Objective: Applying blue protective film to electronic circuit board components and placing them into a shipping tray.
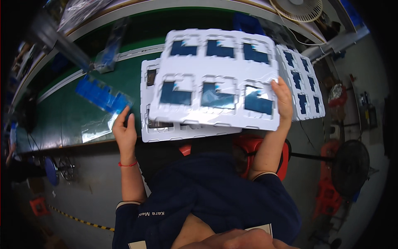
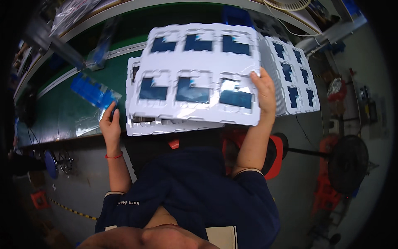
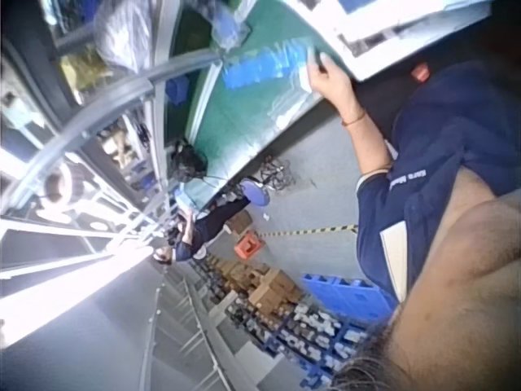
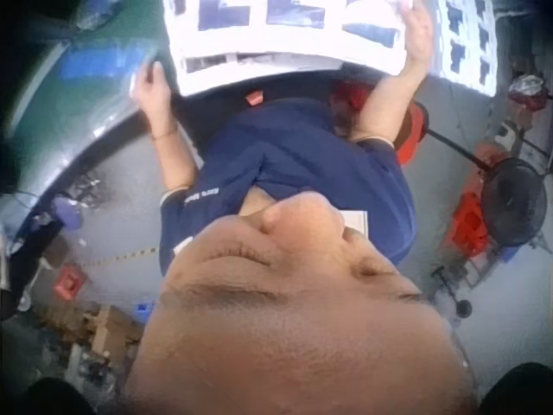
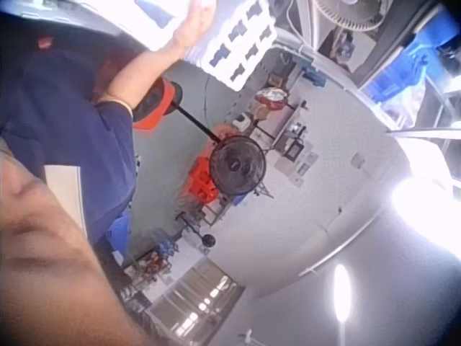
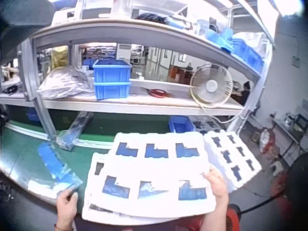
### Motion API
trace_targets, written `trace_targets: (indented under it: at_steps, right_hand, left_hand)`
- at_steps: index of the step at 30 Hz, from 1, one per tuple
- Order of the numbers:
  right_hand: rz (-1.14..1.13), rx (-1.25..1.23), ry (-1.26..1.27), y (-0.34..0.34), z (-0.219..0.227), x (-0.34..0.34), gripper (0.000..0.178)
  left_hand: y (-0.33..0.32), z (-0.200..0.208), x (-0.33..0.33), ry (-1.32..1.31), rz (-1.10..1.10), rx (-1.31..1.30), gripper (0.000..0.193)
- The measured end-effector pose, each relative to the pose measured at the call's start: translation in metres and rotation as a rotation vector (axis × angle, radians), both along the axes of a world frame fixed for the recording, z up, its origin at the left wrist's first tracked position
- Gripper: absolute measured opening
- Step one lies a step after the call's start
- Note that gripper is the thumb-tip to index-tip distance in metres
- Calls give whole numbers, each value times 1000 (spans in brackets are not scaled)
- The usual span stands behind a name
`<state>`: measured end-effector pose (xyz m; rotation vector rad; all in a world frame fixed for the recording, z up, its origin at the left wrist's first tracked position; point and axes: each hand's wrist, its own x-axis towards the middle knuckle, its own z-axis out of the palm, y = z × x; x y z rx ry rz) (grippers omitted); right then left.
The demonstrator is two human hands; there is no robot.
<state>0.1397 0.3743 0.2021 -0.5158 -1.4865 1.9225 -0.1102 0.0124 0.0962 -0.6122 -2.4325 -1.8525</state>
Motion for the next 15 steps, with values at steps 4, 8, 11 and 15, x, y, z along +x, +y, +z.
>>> trace_targets:
  at_steps: [4,8,11,15]
  right_hand:
    - [-335,74,23,33,-3,88,32]
    - [-611,125,76,65,-18,164,34]
    - [-742,74,166,87,-41,198,33]
    - [-1048,104,118,94,-59,198,31]
  left_hand:
    - [-9,-5,-8,-67,-28,10,39]
    - [-13,-4,-10,-50,16,8,47]
    - [-11,9,-7,-57,12,7,49]
    - [-1,20,-2,-65,22,53,51]
